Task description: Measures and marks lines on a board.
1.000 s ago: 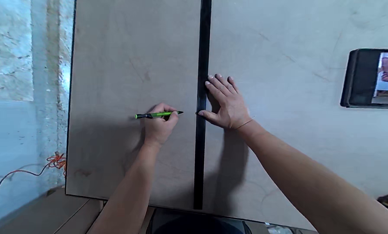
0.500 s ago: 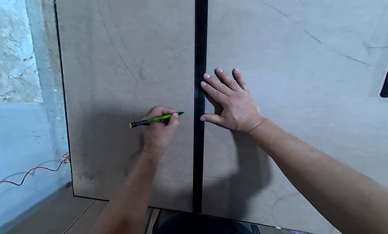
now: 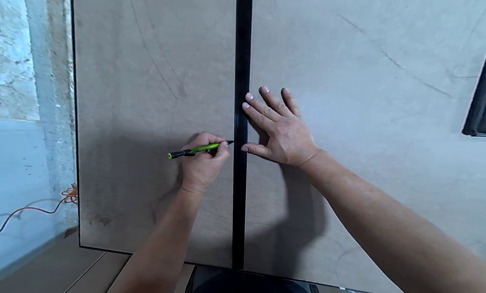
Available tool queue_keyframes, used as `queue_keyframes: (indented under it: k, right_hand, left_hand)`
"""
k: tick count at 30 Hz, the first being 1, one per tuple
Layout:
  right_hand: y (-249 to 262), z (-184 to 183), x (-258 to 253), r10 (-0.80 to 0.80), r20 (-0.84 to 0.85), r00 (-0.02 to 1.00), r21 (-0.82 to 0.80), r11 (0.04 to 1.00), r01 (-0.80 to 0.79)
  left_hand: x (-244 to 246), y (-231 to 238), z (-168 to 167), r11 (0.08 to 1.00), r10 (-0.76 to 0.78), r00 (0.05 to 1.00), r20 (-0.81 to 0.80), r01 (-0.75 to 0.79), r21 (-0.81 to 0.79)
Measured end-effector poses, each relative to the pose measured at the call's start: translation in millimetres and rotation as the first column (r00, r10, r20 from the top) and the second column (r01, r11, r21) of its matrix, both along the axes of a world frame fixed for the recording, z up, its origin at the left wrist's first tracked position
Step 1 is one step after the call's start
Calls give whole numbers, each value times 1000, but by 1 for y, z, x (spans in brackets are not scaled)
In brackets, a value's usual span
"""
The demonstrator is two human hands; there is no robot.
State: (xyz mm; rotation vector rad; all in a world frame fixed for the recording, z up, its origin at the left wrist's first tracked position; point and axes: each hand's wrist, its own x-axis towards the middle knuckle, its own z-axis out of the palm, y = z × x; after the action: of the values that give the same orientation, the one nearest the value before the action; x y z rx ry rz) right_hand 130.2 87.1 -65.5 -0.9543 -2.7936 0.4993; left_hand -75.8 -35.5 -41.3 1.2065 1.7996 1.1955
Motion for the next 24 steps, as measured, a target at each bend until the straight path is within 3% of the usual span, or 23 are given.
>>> queue_keyframes:
  k: [5,8,12,16,21,24]
  right_hand:
    - [-6,1,-1,-29,-51,998,15,999,30]
    - [-45,3,-3,-104,-192,976,29,993,112]
    - [-89,0,-2,-145,-140,979,38,988,152]
    - [-85,-1,-3,-129,-145,981,3,991,131]
    - [-68,0,8,-173,-333,927,-148,980,130]
    - [-39,0,25,-231,-290,929,-118,972,205]
  left_hand:
    - [-1,0,1,1000,-6,1000,-29,7,6]
    - [-2,1,0,1000,-15,999,-36,16,21]
    - [-2,-2,-2,1000,-25,998,-52,24,-18]
    - [-2,-1,0,1000,-20,999,-44,20,-14]
    - [-2,-1,0,999,-22,997,-73,19,-40]
    - [-4,-3,-6,999,-32,996,-87,30,-29]
